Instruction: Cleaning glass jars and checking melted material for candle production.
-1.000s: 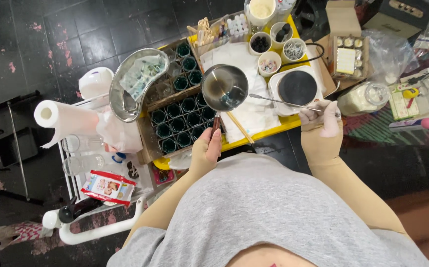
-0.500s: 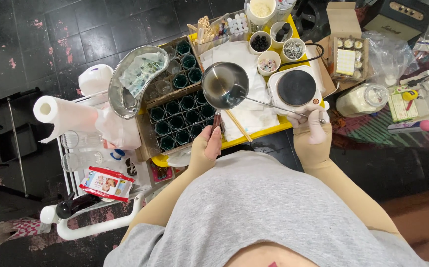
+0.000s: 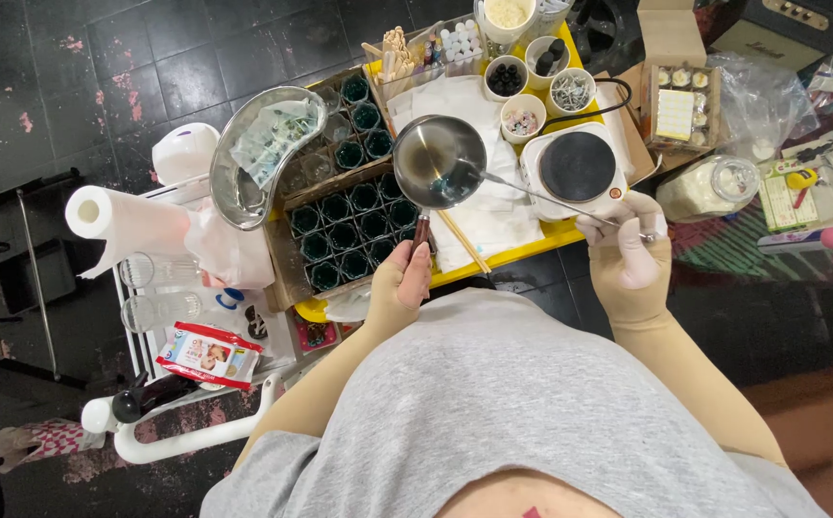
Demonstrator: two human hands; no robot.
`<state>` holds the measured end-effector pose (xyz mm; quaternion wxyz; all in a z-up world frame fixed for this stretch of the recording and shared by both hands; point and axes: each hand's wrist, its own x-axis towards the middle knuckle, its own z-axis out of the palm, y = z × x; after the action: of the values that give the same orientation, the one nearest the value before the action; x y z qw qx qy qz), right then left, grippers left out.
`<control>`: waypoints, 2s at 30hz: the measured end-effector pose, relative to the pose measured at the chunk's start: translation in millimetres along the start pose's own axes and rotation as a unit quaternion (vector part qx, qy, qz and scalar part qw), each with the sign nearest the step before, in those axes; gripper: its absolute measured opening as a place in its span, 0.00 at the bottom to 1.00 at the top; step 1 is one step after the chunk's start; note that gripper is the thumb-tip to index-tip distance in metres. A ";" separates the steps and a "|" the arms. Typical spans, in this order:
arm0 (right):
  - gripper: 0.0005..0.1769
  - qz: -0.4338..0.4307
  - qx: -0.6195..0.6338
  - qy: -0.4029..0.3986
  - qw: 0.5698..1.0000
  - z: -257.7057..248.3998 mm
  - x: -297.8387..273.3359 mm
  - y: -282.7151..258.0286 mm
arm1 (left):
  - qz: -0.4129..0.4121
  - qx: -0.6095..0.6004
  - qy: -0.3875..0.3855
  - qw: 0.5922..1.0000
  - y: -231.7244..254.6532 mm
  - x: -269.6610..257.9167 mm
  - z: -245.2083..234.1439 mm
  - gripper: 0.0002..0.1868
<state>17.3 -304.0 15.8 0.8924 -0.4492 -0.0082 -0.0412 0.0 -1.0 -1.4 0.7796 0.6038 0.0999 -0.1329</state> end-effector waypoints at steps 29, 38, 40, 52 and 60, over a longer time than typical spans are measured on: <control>0.21 0.015 0.074 0.139 0.987 -31.6 5.2 15.8 | -0.019 0.051 -0.052 0.997 4.0 -1.5 8.0 0.16; 0.18 -0.039 0.008 0.143 0.989 -71.1 -5.6 -9.9 | -0.028 0.056 -0.052 0.997 0.3 7.3 21.5 0.17; 0.17 -0.049 0.007 0.144 0.988 -79.0 -6.3 -19.8 | -0.030 0.048 -0.060 0.997 1.5 14.7 28.4 0.17; 0.22 -0.102 -0.024 0.157 0.982 -102.2 -5.7 -57.1 | -0.249 -0.030 -0.188 0.950 3.0 59.8 129.5 0.15; 0.22 -0.180 -0.164 0.091 0.966 -116.4 8.5 -77.2 | -0.169 0.032 -0.168 0.971 -38.2 85.1 163.8 0.16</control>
<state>16.9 -443.8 8.7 0.7814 -0.5751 -0.0010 -0.2423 67.2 -176.0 -22.2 0.7314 0.5722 0.0641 -0.3654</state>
